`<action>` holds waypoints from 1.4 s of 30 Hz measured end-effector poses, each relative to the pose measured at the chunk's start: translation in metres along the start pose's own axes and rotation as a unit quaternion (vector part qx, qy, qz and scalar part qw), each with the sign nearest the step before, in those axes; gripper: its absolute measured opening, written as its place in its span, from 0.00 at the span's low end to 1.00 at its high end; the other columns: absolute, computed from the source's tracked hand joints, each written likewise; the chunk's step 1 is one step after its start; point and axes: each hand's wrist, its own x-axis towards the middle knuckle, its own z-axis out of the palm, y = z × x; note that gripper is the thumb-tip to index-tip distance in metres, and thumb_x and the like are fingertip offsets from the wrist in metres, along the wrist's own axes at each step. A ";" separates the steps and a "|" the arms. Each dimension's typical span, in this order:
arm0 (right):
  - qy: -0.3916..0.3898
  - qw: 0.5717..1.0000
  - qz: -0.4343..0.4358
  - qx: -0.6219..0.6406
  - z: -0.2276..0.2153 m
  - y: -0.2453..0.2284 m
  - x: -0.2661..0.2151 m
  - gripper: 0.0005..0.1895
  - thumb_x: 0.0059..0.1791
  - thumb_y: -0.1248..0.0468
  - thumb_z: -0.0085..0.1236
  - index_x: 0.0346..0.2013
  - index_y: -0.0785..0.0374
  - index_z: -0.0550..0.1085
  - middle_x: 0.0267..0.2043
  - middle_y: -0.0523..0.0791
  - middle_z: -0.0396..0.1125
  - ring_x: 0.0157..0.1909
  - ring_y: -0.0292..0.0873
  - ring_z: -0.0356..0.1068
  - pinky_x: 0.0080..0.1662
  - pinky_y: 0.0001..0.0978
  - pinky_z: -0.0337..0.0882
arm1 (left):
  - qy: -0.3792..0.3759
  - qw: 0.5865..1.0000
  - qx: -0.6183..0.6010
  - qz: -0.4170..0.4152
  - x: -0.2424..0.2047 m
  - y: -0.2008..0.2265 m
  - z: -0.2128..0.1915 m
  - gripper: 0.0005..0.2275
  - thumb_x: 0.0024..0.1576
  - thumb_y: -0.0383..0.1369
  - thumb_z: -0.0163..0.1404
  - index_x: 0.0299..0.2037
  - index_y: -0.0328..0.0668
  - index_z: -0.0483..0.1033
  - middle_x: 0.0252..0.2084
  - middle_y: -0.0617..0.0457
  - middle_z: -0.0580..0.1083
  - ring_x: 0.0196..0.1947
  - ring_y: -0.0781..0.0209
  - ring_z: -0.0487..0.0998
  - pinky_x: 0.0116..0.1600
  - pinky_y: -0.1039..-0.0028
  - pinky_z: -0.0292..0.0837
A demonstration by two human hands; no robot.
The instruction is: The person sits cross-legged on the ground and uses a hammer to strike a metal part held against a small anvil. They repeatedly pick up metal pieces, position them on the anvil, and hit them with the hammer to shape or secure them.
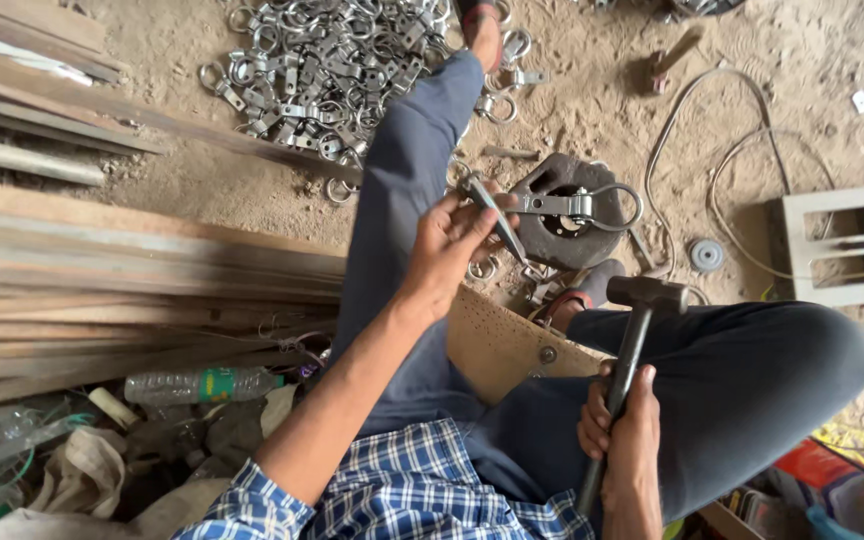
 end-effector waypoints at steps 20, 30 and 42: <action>0.055 0.993 0.096 0.043 -0.049 0.027 0.019 0.23 0.58 0.48 0.28 0.44 0.64 0.65 0.11 0.42 0.46 0.07 0.35 0.39 0.10 0.29 0.43 | -0.085 0.947 0.273 0.143 0.050 -0.037 -0.001 0.11 0.68 0.24 0.48 0.59 0.32 0.70 0.60 0.44 0.77 0.62 0.57 0.78 0.65 0.70 0.75; 0.087 0.993 0.085 -0.007 -0.047 0.015 0.001 0.25 0.59 0.47 0.28 0.43 0.66 0.65 0.13 0.42 0.47 0.08 0.33 0.41 0.11 0.28 0.45 | -0.139 0.852 0.461 0.204 0.056 -0.038 -0.002 0.17 0.62 0.24 0.56 0.60 0.40 0.71 0.54 0.48 0.78 0.56 0.52 0.82 0.58 0.67 0.78; 0.028 0.983 -0.037 -0.178 0.005 -0.025 -0.005 0.20 0.60 0.50 0.36 0.40 0.65 0.65 0.15 0.39 0.54 0.12 0.29 0.49 0.16 0.22 0.50 | -0.150 0.855 0.430 0.248 0.073 -0.060 -0.014 0.17 0.61 0.30 0.60 0.59 0.45 0.72 0.52 0.51 0.80 0.52 0.55 0.84 0.56 0.67 0.82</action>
